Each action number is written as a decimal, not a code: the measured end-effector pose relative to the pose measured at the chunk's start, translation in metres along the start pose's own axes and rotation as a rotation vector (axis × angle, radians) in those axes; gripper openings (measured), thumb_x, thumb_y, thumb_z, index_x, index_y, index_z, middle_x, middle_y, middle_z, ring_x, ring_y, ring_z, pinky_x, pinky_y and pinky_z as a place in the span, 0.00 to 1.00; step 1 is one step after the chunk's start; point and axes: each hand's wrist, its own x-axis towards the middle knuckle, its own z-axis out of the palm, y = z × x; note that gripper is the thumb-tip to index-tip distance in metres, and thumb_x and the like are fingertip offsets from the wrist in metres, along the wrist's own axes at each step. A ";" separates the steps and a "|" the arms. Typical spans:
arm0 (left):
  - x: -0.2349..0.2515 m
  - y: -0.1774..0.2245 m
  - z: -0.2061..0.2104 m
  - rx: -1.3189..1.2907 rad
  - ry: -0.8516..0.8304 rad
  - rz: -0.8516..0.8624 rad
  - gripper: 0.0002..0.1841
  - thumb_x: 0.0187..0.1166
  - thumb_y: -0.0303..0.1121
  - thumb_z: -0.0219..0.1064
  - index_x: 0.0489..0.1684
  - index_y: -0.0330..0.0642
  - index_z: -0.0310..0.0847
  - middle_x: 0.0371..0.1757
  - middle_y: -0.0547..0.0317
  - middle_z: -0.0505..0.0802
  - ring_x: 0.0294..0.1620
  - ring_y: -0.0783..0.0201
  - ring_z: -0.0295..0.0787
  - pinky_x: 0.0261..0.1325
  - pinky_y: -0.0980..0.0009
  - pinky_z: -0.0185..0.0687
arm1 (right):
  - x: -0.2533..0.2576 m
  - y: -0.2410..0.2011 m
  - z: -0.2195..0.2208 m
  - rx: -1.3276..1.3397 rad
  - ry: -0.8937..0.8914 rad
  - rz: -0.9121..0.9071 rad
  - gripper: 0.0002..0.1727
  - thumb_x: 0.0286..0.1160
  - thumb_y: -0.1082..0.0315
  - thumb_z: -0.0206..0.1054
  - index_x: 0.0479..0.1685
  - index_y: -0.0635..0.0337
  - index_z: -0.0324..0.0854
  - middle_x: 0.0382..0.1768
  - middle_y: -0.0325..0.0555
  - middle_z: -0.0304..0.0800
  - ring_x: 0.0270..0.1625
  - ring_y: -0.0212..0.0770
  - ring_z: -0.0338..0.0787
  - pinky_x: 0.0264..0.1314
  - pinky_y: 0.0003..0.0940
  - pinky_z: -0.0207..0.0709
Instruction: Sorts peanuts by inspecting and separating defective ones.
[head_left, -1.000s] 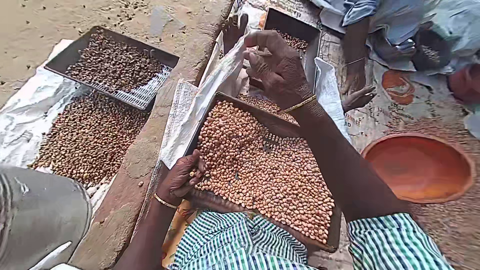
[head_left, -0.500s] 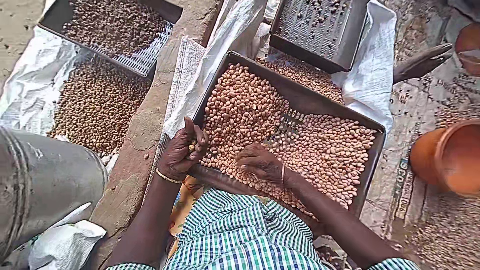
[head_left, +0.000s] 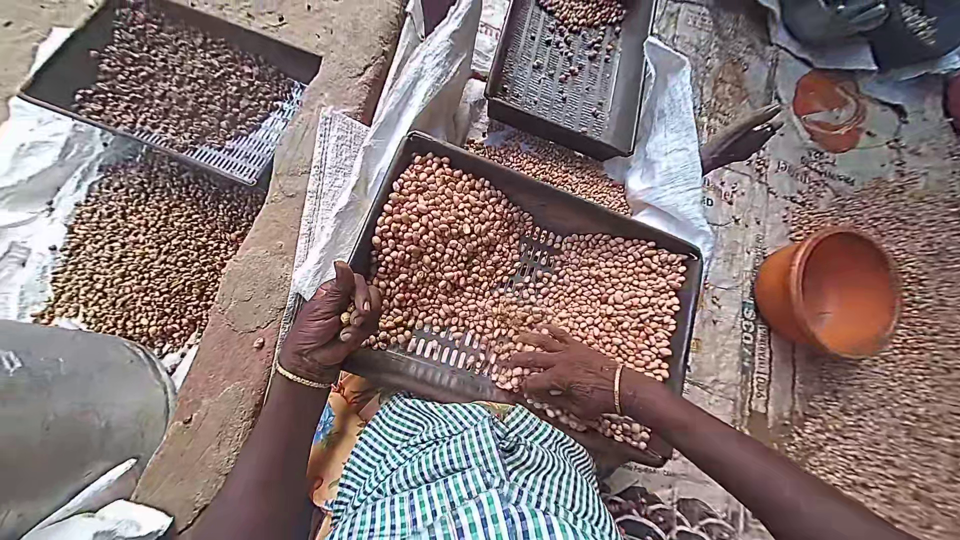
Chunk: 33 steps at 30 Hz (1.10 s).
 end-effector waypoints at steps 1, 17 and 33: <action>0.000 0.000 0.000 0.004 -0.017 0.012 0.26 0.85 0.52 0.60 0.16 0.48 0.86 0.17 0.70 0.87 0.13 0.82 0.79 0.17 0.89 0.73 | -0.020 0.003 -0.016 -0.008 -0.121 0.130 0.12 0.74 0.73 0.69 0.51 0.58 0.95 0.79 0.52 0.80 0.88 0.71 0.63 0.82 0.80 0.44; -0.007 -0.002 0.000 -0.158 -0.048 0.293 0.23 0.80 0.56 0.64 0.22 0.48 0.90 0.19 0.70 0.88 0.17 0.79 0.81 0.21 0.86 0.75 | 0.215 0.020 -0.036 -0.290 0.743 -0.337 0.21 0.83 0.50 0.57 0.54 0.47 0.94 0.60 0.48 0.92 0.71 0.57 0.82 0.82 0.53 0.58; -0.008 0.001 0.004 -0.066 -0.095 0.239 0.27 0.84 0.57 0.57 0.20 0.48 0.85 0.18 0.69 0.84 0.13 0.79 0.76 0.16 0.87 0.69 | 0.054 0.011 0.004 1.391 1.028 0.559 0.14 0.87 0.81 0.48 0.56 0.61 0.79 0.48 0.39 0.94 0.48 0.33 0.96 0.53 0.29 0.91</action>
